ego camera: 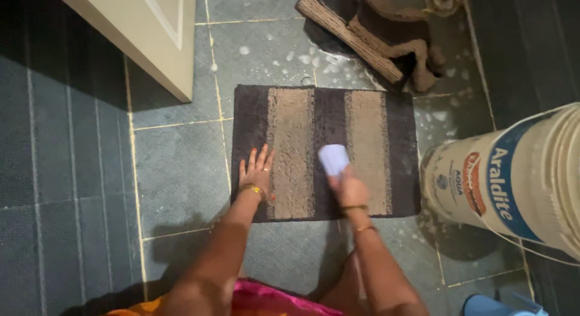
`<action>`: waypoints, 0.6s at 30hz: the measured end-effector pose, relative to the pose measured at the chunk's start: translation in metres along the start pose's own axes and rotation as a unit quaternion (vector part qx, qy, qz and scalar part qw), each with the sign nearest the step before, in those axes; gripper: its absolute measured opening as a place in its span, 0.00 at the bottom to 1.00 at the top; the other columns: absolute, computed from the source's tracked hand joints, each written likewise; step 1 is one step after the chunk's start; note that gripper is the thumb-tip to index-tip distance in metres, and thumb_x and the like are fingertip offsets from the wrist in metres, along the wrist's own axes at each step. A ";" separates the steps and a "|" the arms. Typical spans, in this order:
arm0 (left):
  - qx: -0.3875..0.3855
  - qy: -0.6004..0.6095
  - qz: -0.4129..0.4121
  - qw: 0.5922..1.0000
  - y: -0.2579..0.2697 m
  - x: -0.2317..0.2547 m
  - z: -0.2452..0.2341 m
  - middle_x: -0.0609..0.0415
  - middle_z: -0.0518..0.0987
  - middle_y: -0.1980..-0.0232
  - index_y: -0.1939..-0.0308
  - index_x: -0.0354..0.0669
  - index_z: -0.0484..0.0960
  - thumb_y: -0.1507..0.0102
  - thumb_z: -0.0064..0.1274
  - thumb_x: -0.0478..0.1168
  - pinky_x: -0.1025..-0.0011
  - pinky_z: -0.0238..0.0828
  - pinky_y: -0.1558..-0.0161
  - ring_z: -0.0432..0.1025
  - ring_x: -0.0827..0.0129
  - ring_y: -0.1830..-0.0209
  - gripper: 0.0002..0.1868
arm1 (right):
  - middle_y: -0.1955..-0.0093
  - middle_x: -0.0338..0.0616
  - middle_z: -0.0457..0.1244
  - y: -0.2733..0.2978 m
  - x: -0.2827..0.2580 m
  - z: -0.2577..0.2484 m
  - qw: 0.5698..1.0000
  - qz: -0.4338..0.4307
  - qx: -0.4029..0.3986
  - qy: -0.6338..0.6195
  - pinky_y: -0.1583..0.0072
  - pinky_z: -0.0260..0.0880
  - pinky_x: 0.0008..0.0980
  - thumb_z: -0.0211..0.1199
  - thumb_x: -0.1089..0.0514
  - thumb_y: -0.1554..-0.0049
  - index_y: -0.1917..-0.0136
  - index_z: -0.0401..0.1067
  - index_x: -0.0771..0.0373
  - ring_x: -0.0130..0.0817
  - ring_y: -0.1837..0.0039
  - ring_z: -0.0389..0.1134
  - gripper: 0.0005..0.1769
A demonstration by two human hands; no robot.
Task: The person scrubs a small rug using a brush and soapy water, then rinses it in a bucket of water before continuing to scrub the surface.
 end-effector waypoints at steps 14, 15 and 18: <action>-0.072 -0.020 -0.002 0.997 -0.019 0.010 0.028 0.52 0.17 0.15 0.18 0.51 0.28 0.46 0.61 0.69 0.23 0.12 0.30 0.08 0.43 0.18 0.69 | 0.60 0.56 0.69 -0.033 -0.190 -0.008 0.949 -0.301 -0.005 -0.095 0.56 0.70 0.55 0.68 0.40 0.44 0.50 0.68 0.59 0.60 0.58 0.71 0.22; -0.106 -0.050 0.005 0.993 -0.023 0.009 0.033 0.49 0.20 0.15 0.18 0.50 0.33 0.43 0.58 0.69 0.21 0.11 0.31 0.08 0.39 0.18 0.65 | 0.58 0.55 0.69 -0.038 -0.206 -0.009 0.916 -0.385 -0.028 -0.112 0.54 0.71 0.53 0.68 0.43 0.45 0.48 0.68 0.59 0.57 0.56 0.71 0.22; -0.068 -0.021 0.012 0.997 -0.024 0.006 0.040 0.51 0.25 0.14 0.18 0.50 0.36 0.43 0.57 0.71 0.21 0.10 0.30 0.13 0.41 0.18 0.64 | 0.56 0.51 0.69 -0.052 -0.224 -0.008 0.849 -0.511 -0.061 -0.121 0.51 0.71 0.50 0.68 0.47 0.48 0.47 0.68 0.59 0.53 0.53 0.72 0.21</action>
Point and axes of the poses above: each hand's wrist, its own y-axis away from the middle knuckle, its own z-axis out of the palm, x = y × z, the point moved 1 cm from there along -y, towards the middle knuckle
